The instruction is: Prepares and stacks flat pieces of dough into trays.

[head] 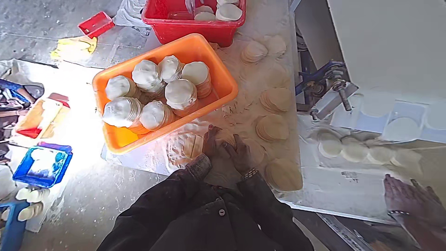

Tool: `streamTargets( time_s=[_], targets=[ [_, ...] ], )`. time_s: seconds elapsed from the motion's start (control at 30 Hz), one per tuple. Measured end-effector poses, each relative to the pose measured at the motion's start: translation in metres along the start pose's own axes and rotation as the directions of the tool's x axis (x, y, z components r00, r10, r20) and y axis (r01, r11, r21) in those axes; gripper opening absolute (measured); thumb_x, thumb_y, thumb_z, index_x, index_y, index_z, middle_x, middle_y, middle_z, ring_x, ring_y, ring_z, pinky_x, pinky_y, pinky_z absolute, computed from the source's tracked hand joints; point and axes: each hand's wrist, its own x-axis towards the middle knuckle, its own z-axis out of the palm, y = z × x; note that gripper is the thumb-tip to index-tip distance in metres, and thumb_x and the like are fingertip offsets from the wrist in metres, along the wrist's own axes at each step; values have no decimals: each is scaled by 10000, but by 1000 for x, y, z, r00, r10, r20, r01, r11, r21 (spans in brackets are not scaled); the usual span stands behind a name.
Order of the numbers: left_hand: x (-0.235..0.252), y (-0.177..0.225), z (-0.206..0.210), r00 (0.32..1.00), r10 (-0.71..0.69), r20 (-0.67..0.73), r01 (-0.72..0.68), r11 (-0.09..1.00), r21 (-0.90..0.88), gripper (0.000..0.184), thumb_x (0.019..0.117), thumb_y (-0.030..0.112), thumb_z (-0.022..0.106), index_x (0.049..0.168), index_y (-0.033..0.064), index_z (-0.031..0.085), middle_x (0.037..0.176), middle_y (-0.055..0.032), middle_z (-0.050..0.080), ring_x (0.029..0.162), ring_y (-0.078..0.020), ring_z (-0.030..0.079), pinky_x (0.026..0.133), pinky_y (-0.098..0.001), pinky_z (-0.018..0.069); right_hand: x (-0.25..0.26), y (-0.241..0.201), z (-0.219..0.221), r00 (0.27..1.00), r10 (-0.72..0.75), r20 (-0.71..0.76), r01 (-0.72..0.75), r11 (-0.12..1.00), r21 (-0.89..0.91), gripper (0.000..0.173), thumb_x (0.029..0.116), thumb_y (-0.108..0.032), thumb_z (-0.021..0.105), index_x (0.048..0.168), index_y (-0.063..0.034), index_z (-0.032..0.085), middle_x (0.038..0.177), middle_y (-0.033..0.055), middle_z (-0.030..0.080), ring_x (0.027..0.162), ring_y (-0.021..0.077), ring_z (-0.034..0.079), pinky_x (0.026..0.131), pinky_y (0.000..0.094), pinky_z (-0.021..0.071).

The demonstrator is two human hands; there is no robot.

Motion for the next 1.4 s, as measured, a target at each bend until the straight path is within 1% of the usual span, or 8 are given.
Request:
streamTargets(
  time_s=[0.2, 0.47, 0.63, 0.8, 0.97, 1.13, 1.27, 1.4],
  targets=[
    [-13, 36, -10, 940, -242, 241, 297, 929, -222, 733, 1099, 475, 64, 1303, -24, 561, 1163, -131, 664, 1060, -146, 638, 946, -334, 519, 11, -13, -38, 985, 51, 166, -148, 748, 647, 371, 1061, -198, 428, 1328, 38, 531, 1057, 21, 713, 967, 55, 697, 880, 254, 587],
    [0, 23, 5, 985, -173, -20, 160, 941, -297, 695, 1110, 445, 87, 1057, 12, 629, 977, -94, 644, 941, -143, 603, 886, -338, 488, -11, -27, -18, 978, -139, -155, 129, 989, -74, 549, 909, -384, 670, 1233, 60, 643, 1011, 169, 726, 908, 221, 715, 806, 408, 577],
    [20, -6, 8, 994, 99, -46, -107, 971, -214, 566, 1088, 284, 176, 795, 76, 613, 665, 37, 572, 654, -62, 565, 683, -262, 492, 10, -40, 5, 986, 144, 84, -111, 943, -314, 483, 825, -208, 800, 1254, -37, 662, 1082, 181, 729, 985, 367, 710, 862, 580, 537],
    [21, -12, 4, 979, 188, -76, -203, 922, -331, 545, 1070, 314, 197, 871, 54, 633, 773, 33, 622, 770, -28, 602, 771, -242, 519, -3, -33, 0, 969, -140, -202, 123, 988, -95, 564, 777, -326, 792, 1190, 32, 651, 1012, 143, 730, 889, 202, 717, 781, 395, 589],
    [23, -15, 10, 987, 139, -76, -153, 961, -232, 521, 1066, 333, 263, 860, 68, 662, 736, 30, 626, 725, -72, 607, 750, -305, 523, 18, -43, 11, 992, 122, 21, -110, 946, -305, 429, 826, -192, 800, 1206, -25, 691, 1041, 188, 736, 950, 371, 714, 837, 608, 531],
    [28, -17, 5, 981, 192, -38, -195, 942, -275, 558, 1051, 397, 259, 890, 52, 668, 818, 3, 661, 806, -74, 628, 802, -300, 532, -2, -24, 2, 964, -160, -213, 162, 987, -6, 523, 769, -296, 818, 1147, 25, 652, 1020, 79, 706, 900, 38, 676, 806, 204, 569],
    [25, -9, 5, 990, 139, 17, -138, 987, -77, 546, 1065, 366, 243, 913, 78, 682, 790, 28, 640, 795, -89, 612, 812, -345, 506, 9, -20, 8, 999, 4, -47, -13, 983, -181, 401, 803, -149, 798, 1166, -6, 704, 994, 162, 743, 885, 300, 722, 794, 552, 555],
    [22, 16, -10, 971, 21, 239, -40, 997, 72, 611, 1067, 416, 235, 1152, 6, 681, 1130, -157, 671, 1104, -227, 606, 1007, -459, 445, 13, -15, -9, 993, 108, -51, -90, 958, 274, 363, 807, -134, 734, 1137, 1, 666, 962, 34, 717, 863, 50, 690, 785, 232, 587]
  ],
)
